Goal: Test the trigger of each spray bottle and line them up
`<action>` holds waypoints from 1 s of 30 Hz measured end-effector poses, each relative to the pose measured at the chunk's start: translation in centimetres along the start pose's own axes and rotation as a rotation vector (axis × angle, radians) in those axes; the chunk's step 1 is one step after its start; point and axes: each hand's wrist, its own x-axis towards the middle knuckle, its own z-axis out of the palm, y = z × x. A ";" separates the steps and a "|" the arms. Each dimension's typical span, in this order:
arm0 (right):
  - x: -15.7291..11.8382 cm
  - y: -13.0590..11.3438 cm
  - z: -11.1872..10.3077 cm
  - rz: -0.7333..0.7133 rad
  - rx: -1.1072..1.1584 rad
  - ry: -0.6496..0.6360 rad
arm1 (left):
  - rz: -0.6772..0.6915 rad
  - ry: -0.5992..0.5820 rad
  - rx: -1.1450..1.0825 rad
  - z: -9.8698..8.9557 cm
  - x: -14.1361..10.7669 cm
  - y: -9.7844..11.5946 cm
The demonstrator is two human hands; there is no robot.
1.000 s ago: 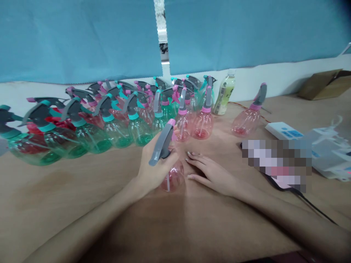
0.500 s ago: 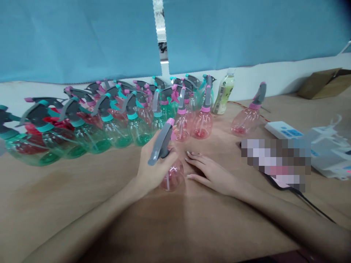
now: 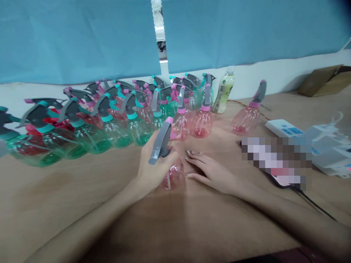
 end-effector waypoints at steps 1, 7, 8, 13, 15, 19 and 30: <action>0.0 0.0 0.0 0.001 -0.001 -0.003 | 0.000 -0.003 -0.007 0.0 0.0 0.0; 0.0 -0.1 0.0 0.003 0.011 0.008 | 0.006 -0.021 -0.027 0.0 0.2 0.1; 0.0 -0.1 0.0 0.001 0.012 0.010 | 0.008 -0.026 -0.024 0.0 0.2 0.1; 0.0 -0.1 -0.1 0.001 -0.002 -0.001 | 0.013 -0.004 -0.018 0.0 0.0 -0.2; 0.1 -0.1 -0.1 0.003 -0.011 -0.011 | 0.008 0.013 -0.012 0.0 -0.1 -0.4; 0.0 0.0 -0.1 0.000 0.001 0.004 | -0.004 0.011 0.013 0.1 -0.1 -0.3; 0.1 -0.1 -0.1 0.005 -0.014 -0.007 | -0.003 0.005 -0.022 0.3 0.1 -0.1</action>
